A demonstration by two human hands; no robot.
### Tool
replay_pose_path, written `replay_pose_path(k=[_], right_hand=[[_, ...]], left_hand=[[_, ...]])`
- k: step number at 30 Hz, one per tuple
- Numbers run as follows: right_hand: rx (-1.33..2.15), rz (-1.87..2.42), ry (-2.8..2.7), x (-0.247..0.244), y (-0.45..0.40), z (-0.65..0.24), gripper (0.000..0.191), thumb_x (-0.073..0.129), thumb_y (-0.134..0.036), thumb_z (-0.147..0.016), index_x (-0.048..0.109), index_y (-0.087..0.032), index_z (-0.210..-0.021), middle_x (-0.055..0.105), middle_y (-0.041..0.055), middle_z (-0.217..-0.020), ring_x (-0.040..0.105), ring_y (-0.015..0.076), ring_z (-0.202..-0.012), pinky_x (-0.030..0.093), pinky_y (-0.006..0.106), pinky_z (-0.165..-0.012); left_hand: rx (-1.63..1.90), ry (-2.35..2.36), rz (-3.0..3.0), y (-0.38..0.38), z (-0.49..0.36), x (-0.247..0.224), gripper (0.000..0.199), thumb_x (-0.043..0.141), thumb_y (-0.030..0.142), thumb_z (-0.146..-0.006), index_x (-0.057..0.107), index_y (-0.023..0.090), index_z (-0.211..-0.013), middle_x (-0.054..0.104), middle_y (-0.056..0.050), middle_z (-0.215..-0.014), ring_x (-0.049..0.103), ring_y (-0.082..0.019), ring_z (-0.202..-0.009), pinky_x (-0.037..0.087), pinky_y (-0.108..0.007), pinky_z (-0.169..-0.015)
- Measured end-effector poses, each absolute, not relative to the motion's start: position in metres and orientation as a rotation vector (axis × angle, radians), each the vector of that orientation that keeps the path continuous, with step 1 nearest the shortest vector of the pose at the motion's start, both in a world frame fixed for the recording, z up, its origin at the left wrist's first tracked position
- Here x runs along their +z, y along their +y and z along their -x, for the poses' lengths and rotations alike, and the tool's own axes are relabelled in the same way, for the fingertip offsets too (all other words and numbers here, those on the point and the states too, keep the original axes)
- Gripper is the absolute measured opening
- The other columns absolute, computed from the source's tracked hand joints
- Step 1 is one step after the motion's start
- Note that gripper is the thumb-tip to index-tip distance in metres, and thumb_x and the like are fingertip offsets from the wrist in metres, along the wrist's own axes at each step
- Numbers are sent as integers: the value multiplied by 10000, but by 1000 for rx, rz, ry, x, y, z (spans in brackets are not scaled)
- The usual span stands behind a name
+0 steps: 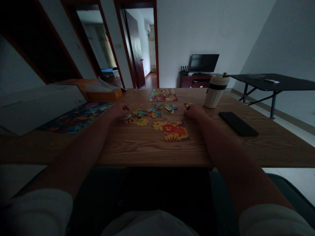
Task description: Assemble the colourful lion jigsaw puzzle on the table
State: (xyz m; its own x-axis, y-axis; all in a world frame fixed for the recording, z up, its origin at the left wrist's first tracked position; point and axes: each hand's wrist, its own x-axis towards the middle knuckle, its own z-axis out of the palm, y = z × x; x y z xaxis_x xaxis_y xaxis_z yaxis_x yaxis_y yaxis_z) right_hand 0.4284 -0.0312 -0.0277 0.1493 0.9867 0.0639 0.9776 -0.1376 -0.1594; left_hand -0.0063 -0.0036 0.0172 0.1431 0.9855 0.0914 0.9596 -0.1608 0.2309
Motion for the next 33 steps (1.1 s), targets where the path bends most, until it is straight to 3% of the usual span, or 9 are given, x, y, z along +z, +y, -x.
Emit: replay_pose_path(k=[6,10,13,17,20,24,33], right_hand=[[99,2254,-1961,-26,-34,-427,377,568,-364,-927,719,-170,-1212,713,174,-1229,684,321,-1094,527,413,-926],[114,2255,-1953,-25,-35,-426,381,568,-365,-922,721,-174,-1214,711,170,-1226,687,311,-1069,530,417,-910],[122,2262,-1950,-23,-37,-424,385,572,-352,-920,719,-166,-1223,710,180,-1231,689,312,-1066,533,425,-911],[130,2265,-1971,-23,-36,-425,388,576,-357,-925,716,-163,-1229,708,176,-1241,684,318,-1092,532,429,-923],[121,2263,-1956,-26,-34,-427,384,571,-372,-929,714,-171,-1224,710,162,-1238,678,319,-1107,528,423,-931],[114,2246,-1964,-30,-31,-429,359,579,-376,-924,721,-191,-1197,718,154,-1212,684,301,-1089,529,400,-922],[96,2245,-1979,-27,-34,-427,344,574,-341,-928,722,-178,-1192,718,161,-1221,685,308,-1082,527,395,-912]], left_hand=[[181,1782,-2279,-9,3,16,335,709,390,-819,745,217,-1103,769,-49,-959,688,-211,-846,489,-271,-715],[195,1676,-2253,-5,4,10,554,769,451,-744,703,249,-1256,762,-64,-1142,694,-236,-1004,490,-252,-776],[178,1622,-2280,-2,4,7,584,757,524,-744,709,250,-1257,749,-76,-1198,679,-258,-1061,479,-259,-797],[82,1627,-2297,-5,7,14,646,754,569,-725,700,234,-1275,747,-85,-1172,683,-254,-1008,469,-263,-776],[-34,1595,-2262,-9,13,25,726,814,592,-625,709,246,-1253,746,-78,-1153,683,-248,-961,464,-258,-752],[-113,1559,-2292,-14,17,34,719,869,546,-507,741,264,-1155,735,-74,-1184,667,-261,-996,461,-260,-774],[-109,1624,-2252,-25,6,38,583,885,480,-531,741,229,-1038,749,-65,-1075,668,-264,-972,450,-276,-786]])
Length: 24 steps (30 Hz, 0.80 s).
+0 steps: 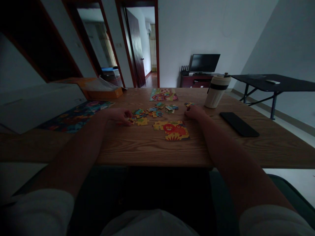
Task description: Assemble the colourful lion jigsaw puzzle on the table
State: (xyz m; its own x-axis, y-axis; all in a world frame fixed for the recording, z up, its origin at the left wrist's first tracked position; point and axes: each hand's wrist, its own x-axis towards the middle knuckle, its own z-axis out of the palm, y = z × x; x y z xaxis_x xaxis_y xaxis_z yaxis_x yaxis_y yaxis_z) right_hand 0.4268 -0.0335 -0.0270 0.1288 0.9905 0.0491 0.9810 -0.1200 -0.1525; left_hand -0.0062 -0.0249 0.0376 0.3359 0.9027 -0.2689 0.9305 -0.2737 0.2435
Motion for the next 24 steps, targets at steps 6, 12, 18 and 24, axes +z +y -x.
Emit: replay_pose_path(k=[6,12,18,24], right_hand=[[105,2253,-1972,-25,-36,-425,363,587,-337,-915,717,-170,-1210,721,164,-1213,691,308,-1061,536,398,-903],[117,2242,-1961,-19,-41,-420,373,576,-314,-924,718,-166,-1236,724,157,-1210,689,304,-1073,527,386,-915],[86,1710,-2216,7,-61,-370,455,598,-459,-948,681,-214,-1324,678,124,-1333,651,295,-1168,489,388,-1010],[328,1380,-2694,20,-107,-301,547,689,-565,-858,674,-331,-1352,660,44,-1376,647,287,-1193,486,407,-1040]], left_hand=[[-79,1655,-2284,-25,7,38,632,909,513,-477,711,216,-998,741,-65,-1003,665,-264,-891,436,-282,-710],[38,1603,-2302,-27,8,39,558,884,472,-559,689,218,-1016,739,-67,-1008,669,-244,-892,447,-270,-695],[279,1540,-2225,-31,4,48,407,786,392,-758,680,225,-1113,771,-48,-996,698,-221,-894,484,-285,-727],[366,1360,-2310,-40,-28,43,353,711,375,-854,691,219,-1170,771,-49,-1060,710,-206,-931,511,-281,-761]])
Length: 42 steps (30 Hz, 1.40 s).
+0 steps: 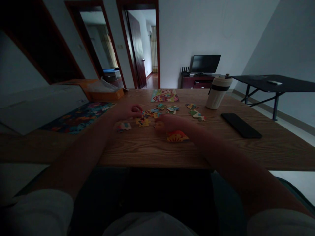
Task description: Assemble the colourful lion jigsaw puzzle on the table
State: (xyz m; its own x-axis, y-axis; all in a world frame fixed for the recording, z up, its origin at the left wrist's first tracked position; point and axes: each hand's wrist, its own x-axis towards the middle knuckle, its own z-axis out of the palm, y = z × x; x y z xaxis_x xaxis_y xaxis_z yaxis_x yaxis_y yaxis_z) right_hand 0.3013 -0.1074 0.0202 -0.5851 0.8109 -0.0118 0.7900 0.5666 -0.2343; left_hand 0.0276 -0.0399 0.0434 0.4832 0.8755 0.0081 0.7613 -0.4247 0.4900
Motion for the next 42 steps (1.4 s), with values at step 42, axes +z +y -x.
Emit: replay_pose_path(k=[42], right_hand=[[655,1735,-2615,22,-112,-338,561,841,-422,-715,697,-207,-1213,720,96,-1163,689,251,-955,516,306,-763]], left_hand=[[820,1387,-2090,-22,-7,38,263,548,164,-797,699,171,-1012,655,-42,-839,550,-136,-629,409,-243,-522]])
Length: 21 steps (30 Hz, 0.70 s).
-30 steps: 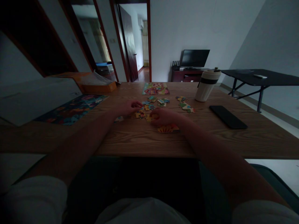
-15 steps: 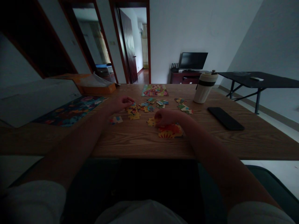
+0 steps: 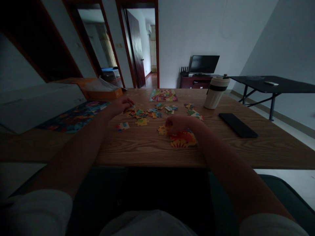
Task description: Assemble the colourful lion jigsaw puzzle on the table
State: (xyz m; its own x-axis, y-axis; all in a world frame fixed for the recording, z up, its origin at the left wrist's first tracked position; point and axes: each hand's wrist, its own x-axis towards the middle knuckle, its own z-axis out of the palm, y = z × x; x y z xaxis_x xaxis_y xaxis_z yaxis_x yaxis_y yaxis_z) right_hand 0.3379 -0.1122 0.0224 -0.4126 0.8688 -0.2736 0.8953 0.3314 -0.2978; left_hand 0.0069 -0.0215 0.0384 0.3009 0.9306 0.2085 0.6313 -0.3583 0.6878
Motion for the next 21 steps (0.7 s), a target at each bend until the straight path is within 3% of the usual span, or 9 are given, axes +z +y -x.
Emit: replay_pose_path(k=[6,9,11,13,17,21], right_hand=[[-780,-1592,2593,7,-97,-346,226,694,-378,-857,733,-196,-985,760,78,-1004,688,212,-842,501,292,-714],[-799,-1630,2597,3,-93,-349,216,705,-388,-849,735,-204,-957,764,67,-966,689,205,-812,490,280,-677],[-793,-1660,2601,2,-92,-349,228,708,-405,-850,734,-206,-958,763,64,-951,688,202,-803,485,274,-658],[-785,-1673,2600,2,-93,-349,230,709,-401,-854,731,-203,-969,763,66,-961,685,197,-804,485,268,-658],[-735,-1673,2631,3,-94,-348,234,711,-387,-860,722,-193,-990,762,76,-987,679,190,-811,488,267,-678],[-740,-1679,2645,3,-95,-348,214,692,-364,-868,705,-188,-988,758,80,-969,676,194,-800,487,274,-660]], left_hand=[[101,1334,-2158,-30,-9,33,303,654,246,-744,737,219,-1034,733,-48,-900,670,-195,-732,506,-277,-633],[224,1476,-2384,-26,-16,22,430,679,365,-815,695,205,-1214,733,-99,-1141,694,-250,-983,535,-316,-822],[365,1521,-2554,-22,-20,14,544,654,441,-871,619,201,-1358,650,-128,-1360,623,-280,-1200,486,-352,-993],[302,1490,-2624,-17,-23,8,626,632,492,-898,547,210,-1450,576,-131,-1472,562,-287,-1298,436,-371,-1076],[200,1494,-2574,-11,-23,2,633,643,494,-884,559,220,-1448,640,-118,-1392,634,-271,-1182,483,-354,-1001],[378,1490,-2529,-11,-16,4,459,617,443,-904,673,225,-1304,735,-96,-1183,686,-243,-988,510,-326,-866]])
